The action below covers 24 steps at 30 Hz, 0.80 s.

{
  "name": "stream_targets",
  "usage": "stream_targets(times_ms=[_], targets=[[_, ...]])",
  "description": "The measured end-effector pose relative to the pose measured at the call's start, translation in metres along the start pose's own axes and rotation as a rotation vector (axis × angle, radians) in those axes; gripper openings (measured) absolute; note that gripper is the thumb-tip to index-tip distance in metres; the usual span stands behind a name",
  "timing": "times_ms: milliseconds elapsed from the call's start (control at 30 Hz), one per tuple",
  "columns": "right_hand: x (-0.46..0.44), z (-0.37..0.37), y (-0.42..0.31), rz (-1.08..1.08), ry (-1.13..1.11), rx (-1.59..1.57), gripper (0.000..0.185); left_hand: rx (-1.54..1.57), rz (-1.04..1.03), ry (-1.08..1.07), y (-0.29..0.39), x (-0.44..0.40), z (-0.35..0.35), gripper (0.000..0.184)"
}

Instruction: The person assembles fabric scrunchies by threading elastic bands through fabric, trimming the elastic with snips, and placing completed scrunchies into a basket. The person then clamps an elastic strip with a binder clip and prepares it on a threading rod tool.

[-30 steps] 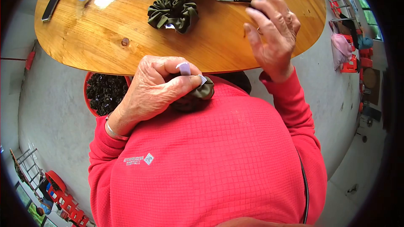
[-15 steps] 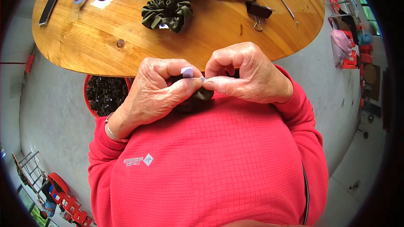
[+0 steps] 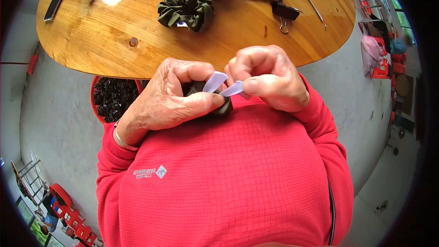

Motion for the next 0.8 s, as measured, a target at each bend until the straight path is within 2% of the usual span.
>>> stream_targets(times_ms=[67, 133, 167, 200, 233, 300, 367, 500, 533, 633, 800], targets=[[0.005, 0.000, -0.001, 0.146, -0.033, -0.239, 0.005, -0.096, -0.008, -0.013, 0.003, 0.003, 0.001, 0.009], [0.005, 0.006, -0.001, 0.152, -0.043, -0.313, 0.007, -0.251, -0.027, -0.012, 0.003, 0.006, 0.007, 0.014], [0.005, 0.009, -0.001, 0.156, -0.045, -0.352, 0.008, -0.223, -0.039, -0.014, 0.002, 0.007, 0.006, 0.015], [0.004, 0.007, 0.003, 0.148, -0.050, -0.222, 0.005, -0.199, -0.051, -0.018, 0.002, 0.007, 0.005, 0.016], [0.009, 0.006, 0.008, 0.024, -0.042, -0.069, 0.002, -0.176, -0.065, -0.021, 0.002, 0.008, 0.004, 0.017], [0.007, 0.002, 0.004, 0.034, -0.076, 0.006, 0.003, -0.119, -0.114, -0.017, 0.005, 0.008, 0.000, 0.016], [0.006, 0.001, 0.003, 0.027, -0.081, 0.034, 0.003, 0.011, -0.181, 0.060, 0.004, 0.009, -0.001, 0.015], [0.004, -0.001, 0.005, 0.040, -0.097, 0.080, 0.004, 0.297, -0.228, -0.010, -0.002, 0.011, -0.002, 0.010], [0.004, -0.001, 0.006, 0.044, -0.101, 0.104, 0.004, 0.117, -0.376, -0.074, 0.006, 0.010, -0.003, 0.009], [0.003, 0.001, 0.007, 0.038, -0.101, 0.134, 0.004, -0.006, -0.470, -0.131, 0.013, 0.010, -0.005, 0.008], [0.002, 0.002, 0.009, -0.036, -0.065, 0.065, 0.004, 0.407, -0.495, -0.217, 0.014, 0.009, -0.005, 0.008]])
Point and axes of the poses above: each hand's wrist, its own x-axis away from the middle knuckle, its own z-axis out of the back of the hand, y = z × x, the point moved 7 cm from there along -x, towards the middle knuckle, and after that the axes turned 9 degrees about x, right-handed, at the moved point
